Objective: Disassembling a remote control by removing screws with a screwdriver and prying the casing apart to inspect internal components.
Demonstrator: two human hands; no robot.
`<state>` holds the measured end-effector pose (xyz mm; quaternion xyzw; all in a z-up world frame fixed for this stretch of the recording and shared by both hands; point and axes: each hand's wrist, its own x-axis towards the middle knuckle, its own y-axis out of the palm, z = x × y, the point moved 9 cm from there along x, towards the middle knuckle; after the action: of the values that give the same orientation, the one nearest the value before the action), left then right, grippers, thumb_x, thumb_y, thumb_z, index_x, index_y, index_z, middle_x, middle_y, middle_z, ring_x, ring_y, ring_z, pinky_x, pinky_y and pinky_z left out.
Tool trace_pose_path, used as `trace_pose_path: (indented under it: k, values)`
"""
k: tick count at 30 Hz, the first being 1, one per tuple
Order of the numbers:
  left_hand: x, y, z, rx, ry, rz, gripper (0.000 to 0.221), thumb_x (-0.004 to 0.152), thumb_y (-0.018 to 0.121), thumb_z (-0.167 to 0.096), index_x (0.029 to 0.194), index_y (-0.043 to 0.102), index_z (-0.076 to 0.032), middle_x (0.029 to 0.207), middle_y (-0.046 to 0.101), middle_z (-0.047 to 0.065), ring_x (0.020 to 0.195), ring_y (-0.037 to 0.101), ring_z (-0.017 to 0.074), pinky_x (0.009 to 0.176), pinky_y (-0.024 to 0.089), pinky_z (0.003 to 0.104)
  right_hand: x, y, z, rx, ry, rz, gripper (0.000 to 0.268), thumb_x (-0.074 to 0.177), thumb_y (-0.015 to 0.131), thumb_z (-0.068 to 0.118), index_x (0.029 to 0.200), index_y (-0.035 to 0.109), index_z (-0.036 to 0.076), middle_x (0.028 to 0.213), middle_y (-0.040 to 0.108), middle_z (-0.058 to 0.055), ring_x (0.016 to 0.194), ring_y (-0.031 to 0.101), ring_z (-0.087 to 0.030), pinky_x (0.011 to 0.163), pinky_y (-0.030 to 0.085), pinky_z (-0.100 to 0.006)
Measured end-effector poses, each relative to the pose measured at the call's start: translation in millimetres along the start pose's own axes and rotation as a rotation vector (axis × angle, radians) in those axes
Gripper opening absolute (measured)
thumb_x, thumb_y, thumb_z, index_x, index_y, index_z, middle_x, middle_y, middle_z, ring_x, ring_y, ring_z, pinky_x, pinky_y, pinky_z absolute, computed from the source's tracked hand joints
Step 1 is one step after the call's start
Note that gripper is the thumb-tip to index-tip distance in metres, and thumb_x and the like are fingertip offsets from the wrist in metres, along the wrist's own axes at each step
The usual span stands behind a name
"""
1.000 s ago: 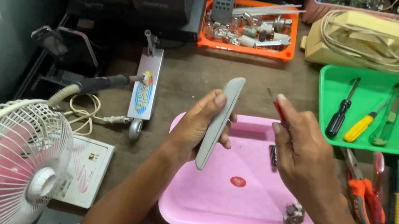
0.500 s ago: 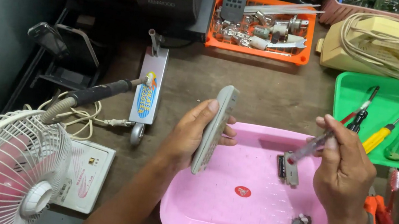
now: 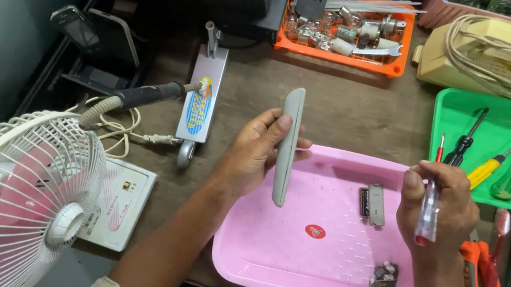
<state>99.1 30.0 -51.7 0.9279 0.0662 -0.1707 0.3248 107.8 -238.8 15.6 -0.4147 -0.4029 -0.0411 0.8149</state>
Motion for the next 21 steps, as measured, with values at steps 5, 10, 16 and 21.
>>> trace_pose_path:
  k: [5,10,16,21]
  values:
    - [1,1,-2,0.036,0.044,0.016,0.042,0.092,0.067,-0.038,0.118,0.059,-0.006,0.102,0.067,0.008,0.095,0.077,0.0273,0.091,0.060,0.033,17,-2,29,0.139,-0.140,0.046,0.030,0.111,0.058,0.022,0.107,0.066,-0.007,0.086,0.064,-0.018,0.073,0.058,-0.031,0.069,0.049,-0.041]
    - [-6,8,-5,-0.010,0.050,0.060,0.036,0.094,0.068,-0.029,0.121,0.057,-0.008,0.097,0.066,0.005,0.100,0.078,0.0333,0.094,0.056,0.036,26,-17,43,0.119,-0.111,0.029,0.043,0.111,0.050,0.031,0.118,0.076,-0.003,0.120,0.053,-0.029,0.111,0.057,-0.041,0.100,0.052,-0.052]
    - [-6,9,-1,0.012,0.042,0.084,0.032,0.091,0.068,-0.029,0.114,0.054,-0.010,0.085,0.063,0.005,0.102,0.078,0.0392,0.084,0.055,0.032,32,-21,69,0.226,-0.121,0.132,0.030,0.103,0.049,-0.023,0.126,0.064,-0.010,0.115,0.070,-0.027,0.090,0.068,-0.031,0.083,0.060,-0.039]
    - [-7,11,-4,-0.136,0.172,0.144,0.038,0.095,0.074,-0.030,0.124,0.056,-0.014,0.115,0.064,0.007,0.108,0.073,0.0406,0.092,0.058,0.043,28,16,82,0.564,0.144,0.484,0.038,0.084,0.079,0.013,0.120,0.073,0.003,0.105,0.079,-0.011,0.062,0.066,-0.019,0.057,0.052,-0.034]
